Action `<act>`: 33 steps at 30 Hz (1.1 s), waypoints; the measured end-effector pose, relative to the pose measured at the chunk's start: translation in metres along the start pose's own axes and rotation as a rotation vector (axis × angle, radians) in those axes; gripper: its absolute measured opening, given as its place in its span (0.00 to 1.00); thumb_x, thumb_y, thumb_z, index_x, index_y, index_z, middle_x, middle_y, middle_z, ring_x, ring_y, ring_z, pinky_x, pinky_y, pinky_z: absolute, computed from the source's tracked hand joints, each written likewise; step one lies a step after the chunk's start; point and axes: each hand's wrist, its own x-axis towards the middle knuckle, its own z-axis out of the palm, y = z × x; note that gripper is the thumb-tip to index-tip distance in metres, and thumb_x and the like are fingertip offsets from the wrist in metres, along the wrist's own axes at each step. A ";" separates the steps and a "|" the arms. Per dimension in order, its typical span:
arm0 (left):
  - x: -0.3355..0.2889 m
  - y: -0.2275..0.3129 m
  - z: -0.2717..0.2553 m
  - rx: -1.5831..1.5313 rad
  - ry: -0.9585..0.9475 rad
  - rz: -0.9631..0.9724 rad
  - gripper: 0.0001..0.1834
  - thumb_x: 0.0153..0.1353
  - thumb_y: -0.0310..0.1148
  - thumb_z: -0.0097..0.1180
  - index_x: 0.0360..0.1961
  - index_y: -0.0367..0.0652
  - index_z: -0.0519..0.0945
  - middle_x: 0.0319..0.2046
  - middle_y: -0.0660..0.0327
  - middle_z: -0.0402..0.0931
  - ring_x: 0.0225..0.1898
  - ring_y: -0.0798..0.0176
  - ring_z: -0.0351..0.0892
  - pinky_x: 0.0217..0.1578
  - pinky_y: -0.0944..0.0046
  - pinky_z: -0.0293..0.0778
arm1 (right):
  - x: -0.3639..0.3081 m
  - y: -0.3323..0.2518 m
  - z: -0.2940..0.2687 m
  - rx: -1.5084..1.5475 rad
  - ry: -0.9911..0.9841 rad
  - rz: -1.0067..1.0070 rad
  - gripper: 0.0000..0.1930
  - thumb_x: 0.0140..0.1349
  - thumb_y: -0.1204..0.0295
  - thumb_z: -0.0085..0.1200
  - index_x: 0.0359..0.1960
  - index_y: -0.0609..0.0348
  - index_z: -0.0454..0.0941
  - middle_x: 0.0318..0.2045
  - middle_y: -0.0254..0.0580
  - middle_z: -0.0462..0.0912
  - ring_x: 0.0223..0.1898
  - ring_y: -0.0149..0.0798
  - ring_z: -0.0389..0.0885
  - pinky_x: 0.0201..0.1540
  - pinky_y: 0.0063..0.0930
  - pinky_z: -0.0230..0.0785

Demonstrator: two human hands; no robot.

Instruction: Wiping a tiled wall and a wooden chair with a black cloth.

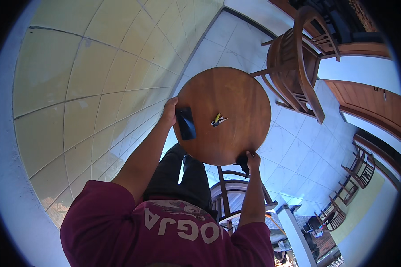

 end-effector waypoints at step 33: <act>-0.311 -0.296 0.086 0.943 0.438 -0.305 0.42 0.73 0.65 0.60 0.73 0.41 0.78 0.68 0.39 0.81 0.70 0.36 0.80 0.71 0.43 0.75 | 0.253 -0.127 -0.244 -0.794 -0.304 -0.480 0.24 0.72 0.47 0.65 0.54 0.55 0.89 0.46 0.51 0.93 0.48 0.51 0.93 0.54 0.45 0.84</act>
